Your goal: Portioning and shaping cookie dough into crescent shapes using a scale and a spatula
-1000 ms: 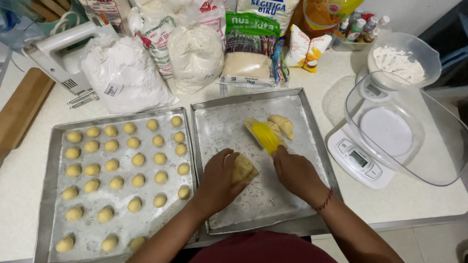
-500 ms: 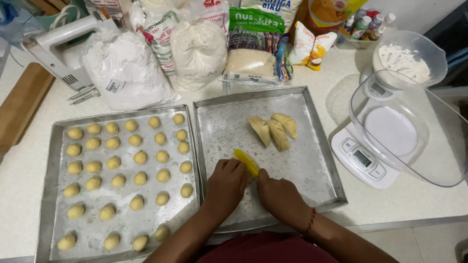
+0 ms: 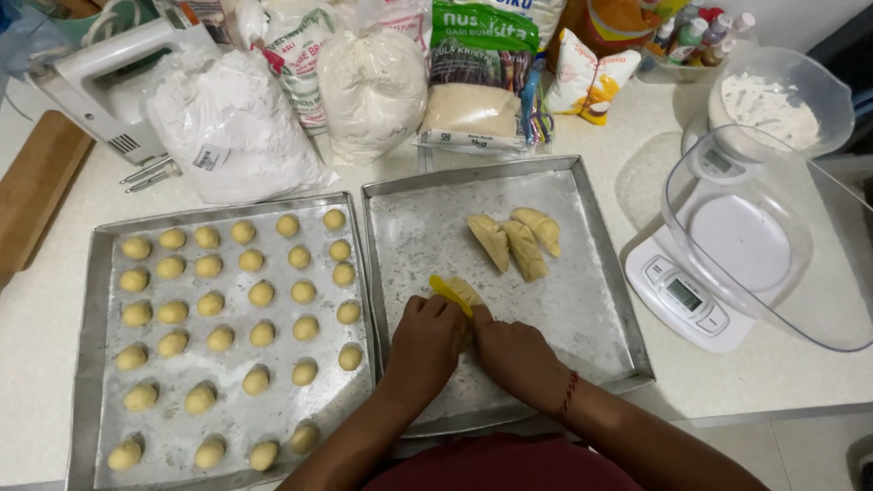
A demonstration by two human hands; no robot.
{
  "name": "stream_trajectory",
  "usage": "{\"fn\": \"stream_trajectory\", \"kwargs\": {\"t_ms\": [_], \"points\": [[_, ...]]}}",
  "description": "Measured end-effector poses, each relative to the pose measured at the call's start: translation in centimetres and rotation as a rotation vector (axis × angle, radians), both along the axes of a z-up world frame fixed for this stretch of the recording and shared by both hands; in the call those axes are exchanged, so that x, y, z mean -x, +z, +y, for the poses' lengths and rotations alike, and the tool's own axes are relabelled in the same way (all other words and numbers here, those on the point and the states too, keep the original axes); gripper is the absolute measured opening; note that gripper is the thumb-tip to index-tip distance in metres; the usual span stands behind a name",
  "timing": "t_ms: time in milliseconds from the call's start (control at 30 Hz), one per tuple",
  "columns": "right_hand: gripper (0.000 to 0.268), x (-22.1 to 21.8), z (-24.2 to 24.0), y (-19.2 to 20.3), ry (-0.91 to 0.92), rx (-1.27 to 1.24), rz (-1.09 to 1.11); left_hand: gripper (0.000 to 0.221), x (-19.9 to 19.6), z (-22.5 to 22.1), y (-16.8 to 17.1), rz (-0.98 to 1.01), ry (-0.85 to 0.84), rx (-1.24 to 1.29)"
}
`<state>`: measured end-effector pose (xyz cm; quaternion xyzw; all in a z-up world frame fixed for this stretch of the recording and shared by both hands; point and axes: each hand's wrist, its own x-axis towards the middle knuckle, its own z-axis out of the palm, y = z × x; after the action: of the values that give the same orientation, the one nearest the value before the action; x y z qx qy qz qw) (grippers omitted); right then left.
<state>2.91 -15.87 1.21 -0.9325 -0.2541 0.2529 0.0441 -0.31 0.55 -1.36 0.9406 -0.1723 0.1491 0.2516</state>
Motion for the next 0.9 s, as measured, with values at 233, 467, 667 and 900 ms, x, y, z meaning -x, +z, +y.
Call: {"fn": "stream_trajectory", "kwargs": {"t_ms": [233,467,667,900], "points": [[0.012,-0.1,1.2,4.1,0.138,-0.079,-0.106,0.006,0.4,0.4,2.2,0.091,0.014,0.007],[0.014,-0.6,1.7,4.3,0.134,-0.113,-0.122,0.003,0.6,0.7,2.5,0.132,0.039,0.046],[0.015,-1.5,1.8,3.2,0.143,-0.108,-0.124,0.002,1.0,0.6,2.0,0.041,0.007,0.016],[0.019,-1.9,0.6,5.5,0.168,-0.084,-0.042,0.011,0.9,0.6,1.5,-0.117,0.011,-0.140]]}}
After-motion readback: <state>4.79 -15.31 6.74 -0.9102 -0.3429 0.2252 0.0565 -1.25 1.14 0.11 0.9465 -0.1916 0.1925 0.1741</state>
